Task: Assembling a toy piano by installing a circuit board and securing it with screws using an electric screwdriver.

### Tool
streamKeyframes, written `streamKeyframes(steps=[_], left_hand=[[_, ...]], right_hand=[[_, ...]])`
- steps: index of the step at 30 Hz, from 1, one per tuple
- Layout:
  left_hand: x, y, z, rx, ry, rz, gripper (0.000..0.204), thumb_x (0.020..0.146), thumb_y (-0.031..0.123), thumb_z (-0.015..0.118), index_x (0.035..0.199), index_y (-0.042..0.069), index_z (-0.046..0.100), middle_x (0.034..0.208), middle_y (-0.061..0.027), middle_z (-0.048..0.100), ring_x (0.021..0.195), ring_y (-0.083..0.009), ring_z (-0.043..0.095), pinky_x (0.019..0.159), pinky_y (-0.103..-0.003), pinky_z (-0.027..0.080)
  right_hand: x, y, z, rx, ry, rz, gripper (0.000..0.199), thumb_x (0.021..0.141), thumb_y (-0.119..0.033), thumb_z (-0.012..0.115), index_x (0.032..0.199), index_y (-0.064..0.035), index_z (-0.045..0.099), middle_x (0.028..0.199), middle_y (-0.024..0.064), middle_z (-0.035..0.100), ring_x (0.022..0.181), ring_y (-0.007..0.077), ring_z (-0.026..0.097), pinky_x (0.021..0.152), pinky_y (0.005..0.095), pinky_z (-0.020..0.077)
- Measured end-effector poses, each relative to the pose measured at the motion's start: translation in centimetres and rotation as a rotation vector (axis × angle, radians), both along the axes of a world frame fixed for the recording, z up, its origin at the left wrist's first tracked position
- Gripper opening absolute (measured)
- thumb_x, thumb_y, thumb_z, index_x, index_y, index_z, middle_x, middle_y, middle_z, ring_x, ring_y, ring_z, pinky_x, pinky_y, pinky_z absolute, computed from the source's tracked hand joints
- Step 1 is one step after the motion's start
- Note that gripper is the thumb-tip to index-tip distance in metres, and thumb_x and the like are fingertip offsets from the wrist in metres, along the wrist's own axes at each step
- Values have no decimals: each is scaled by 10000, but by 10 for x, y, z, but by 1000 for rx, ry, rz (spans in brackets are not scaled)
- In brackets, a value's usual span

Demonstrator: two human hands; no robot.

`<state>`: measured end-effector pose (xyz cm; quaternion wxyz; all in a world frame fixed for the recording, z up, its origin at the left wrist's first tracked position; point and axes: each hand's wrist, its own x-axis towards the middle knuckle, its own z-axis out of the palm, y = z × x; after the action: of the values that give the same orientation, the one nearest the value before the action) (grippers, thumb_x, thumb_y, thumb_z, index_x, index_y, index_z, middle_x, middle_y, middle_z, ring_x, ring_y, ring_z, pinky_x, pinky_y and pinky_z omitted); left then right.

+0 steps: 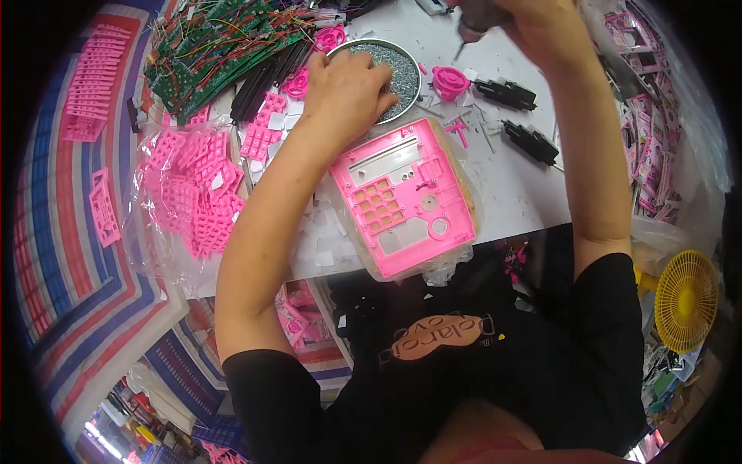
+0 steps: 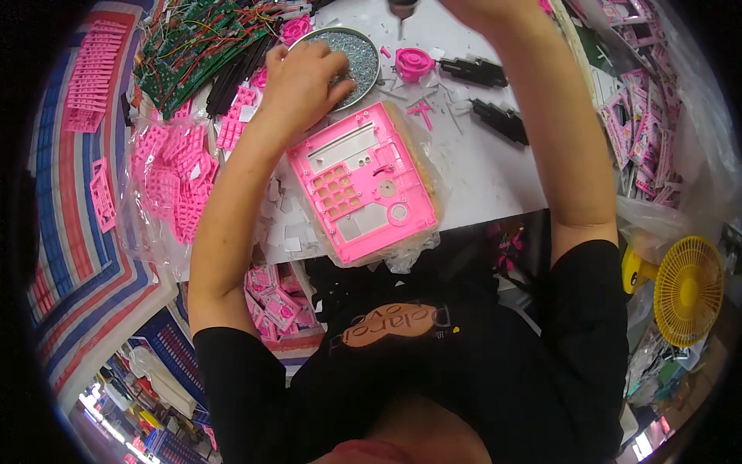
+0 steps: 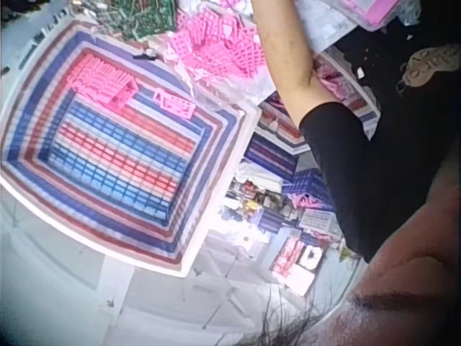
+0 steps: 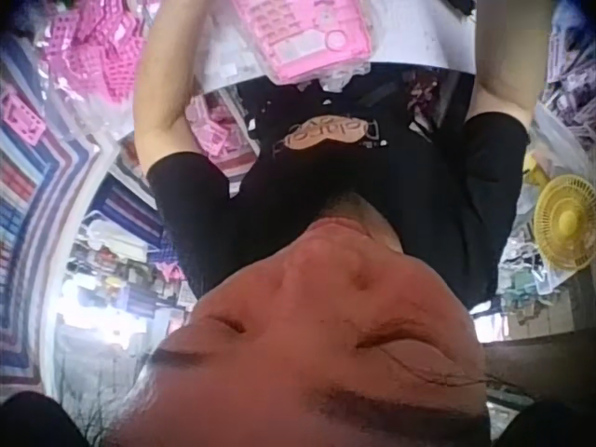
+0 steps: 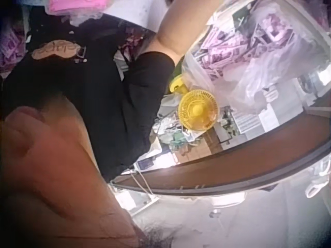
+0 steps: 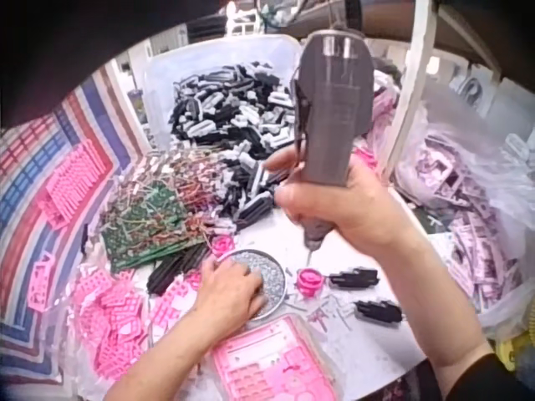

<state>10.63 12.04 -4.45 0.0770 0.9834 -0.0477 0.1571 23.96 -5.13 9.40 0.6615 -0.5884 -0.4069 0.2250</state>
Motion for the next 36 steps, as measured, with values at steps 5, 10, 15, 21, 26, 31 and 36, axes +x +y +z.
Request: streamKeyframes(steps=[5,10,15,21,26,31,36], left_hand=[[5,2,5,-32,-63,-6,246,928,352,667,844,124,706,844,-45,657,935,-268,638,904,-506,382],[14,11,6,68,34,82,324,940,420,642,817,142,754,836,-62,708,888,-268,668,873,-506,394],[-29,-11,36,-180,-244,73,207,880,333,719,806,142,692,825,-49,669,843,-256,638,885,-495,364],[-120,-89,39,-401,-84,-15,213,811,192,790,830,131,587,809,-15,566,828,-219,578,860,-459,319],[-131,-108,36,-530,-101,67,231,805,166,793,867,124,575,840,-15,560,815,-225,560,873,-443,305],[-134,-104,40,-640,-71,56,206,799,123,791,895,126,609,866,6,621,856,-206,594,885,-435,307],[-135,-102,32,-798,-71,54,165,791,102,792,873,132,652,823,9,635,833,-201,606,884,-430,311]], right_hand=[[-17,-4,-17,49,124,67,348,887,-67,774,1189,15,620,829,4,621,671,66,583,553,219,453],[-36,-9,-26,-88,125,78,338,896,-57,760,1200,-3,621,896,27,666,736,68,608,611,213,476],[-58,-37,-24,34,151,153,514,946,-193,699,1380,2,502,1118,202,702,952,245,700,862,352,548],[-106,-62,-42,226,228,184,466,929,-214,764,1278,-69,492,659,54,575,531,125,513,507,293,437],[-126,-62,-36,303,254,165,431,940,-247,767,1229,-116,475,674,12,528,574,121,509,531,277,438],[-129,-59,-34,299,237,221,446,942,-282,769,1212,-129,449,692,0,507,587,118,490,535,276,422],[-129,-56,-45,293,158,284,434,941,-263,771,1201,-124,452,686,1,505,589,124,491,556,285,431]])
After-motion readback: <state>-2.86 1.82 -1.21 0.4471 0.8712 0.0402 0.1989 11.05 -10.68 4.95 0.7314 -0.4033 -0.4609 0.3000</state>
